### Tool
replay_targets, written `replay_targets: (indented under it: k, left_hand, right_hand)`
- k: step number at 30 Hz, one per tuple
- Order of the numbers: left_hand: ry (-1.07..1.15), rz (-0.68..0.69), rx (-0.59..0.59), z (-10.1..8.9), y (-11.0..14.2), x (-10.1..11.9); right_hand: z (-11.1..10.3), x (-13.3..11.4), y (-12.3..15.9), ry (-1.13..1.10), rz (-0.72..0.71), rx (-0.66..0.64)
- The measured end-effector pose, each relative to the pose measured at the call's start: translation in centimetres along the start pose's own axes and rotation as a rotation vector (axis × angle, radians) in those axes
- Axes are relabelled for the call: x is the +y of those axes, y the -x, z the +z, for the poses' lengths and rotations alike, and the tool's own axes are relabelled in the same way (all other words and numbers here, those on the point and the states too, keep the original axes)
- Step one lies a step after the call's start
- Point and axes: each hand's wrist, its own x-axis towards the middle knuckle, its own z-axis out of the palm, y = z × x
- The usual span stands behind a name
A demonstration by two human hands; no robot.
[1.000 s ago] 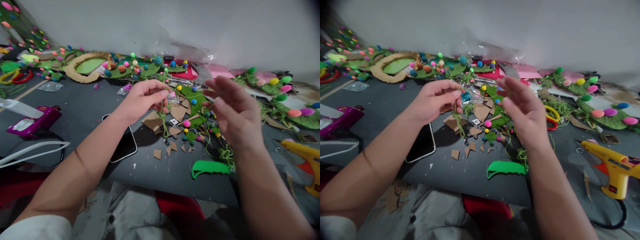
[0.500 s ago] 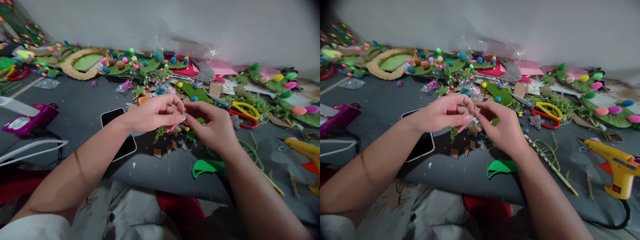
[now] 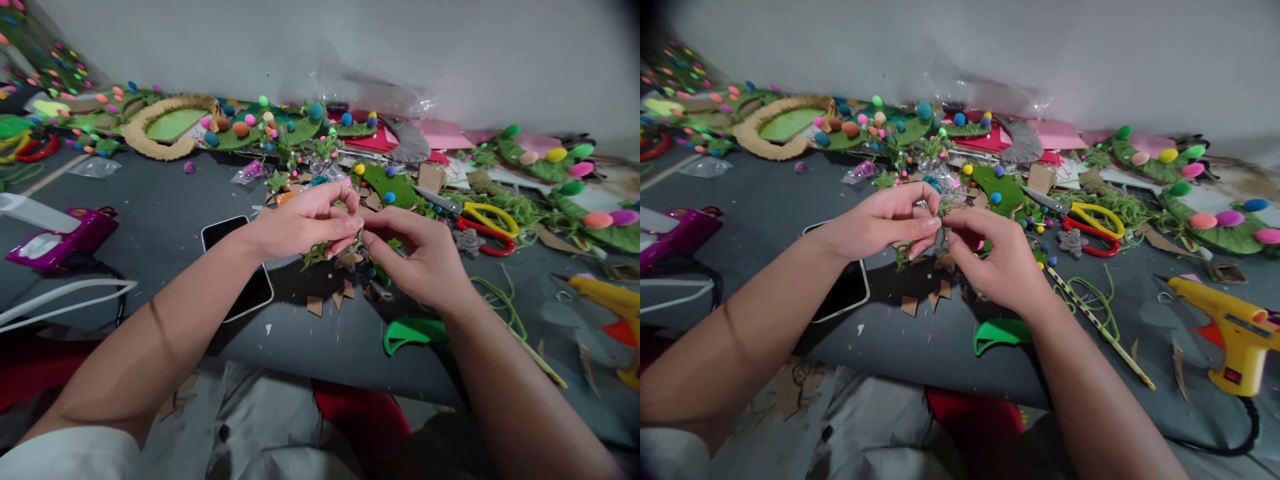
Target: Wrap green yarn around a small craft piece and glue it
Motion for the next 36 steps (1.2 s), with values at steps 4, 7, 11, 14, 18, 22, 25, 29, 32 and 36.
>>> replay_targets:
  k: [4,7,11,14,18,22,25,29,32,36]
  left_hand:
    - [0.108,0.043,-0.019,-0.4,-0.3,-0.2]
    - [0.163,0.061,0.004,-0.6,-0.4,-0.3]
    - [0.208,0.032,0.001,-0.7,-0.2,-0.2]
    - [0.247,-0.004,-0.015,-0.4,-0.1,0.0]
    - [0.253,-0.021,-0.038,-0.1,-0.2,0.2]
    - [0.237,-0.059,-0.022,-0.1,-0.2,0.3]
    - [0.211,-0.095,0.004,-0.3,-0.1,0.3]
    - [0.161,-0.133,0.024,-0.5,-0.3,0.2]
    - [0.089,-0.126,0.029,-0.8,-0.4,-0.1]
    - [-0.013,-0.144,0.045,-1.4,-0.4,-0.1]
  right_hand:
    - [-0.4,-0.1,0.0,-0.045,0.052,0.003]
    - [-0.6,0.0,0.1,-0.095,0.115,0.030]
    - [-0.4,0.2,0.2,-0.136,0.134,0.012]
    - [-0.1,0.4,0.1,-0.139,0.114,-0.017]
    - [0.2,0.2,-0.1,-0.154,0.113,-0.056]
    - [-0.3,0.1,-0.3,-0.383,0.215,0.044]
    - [-1.1,0.5,-0.6,-0.641,0.296,0.209]
    - [-2.4,1.1,-1.2,-0.902,0.335,0.361]
    - [-3.3,1.2,-1.5,-1.014,0.432,0.473]
    - [-4.2,1.4,-1.8,-1.165,0.492,0.644]
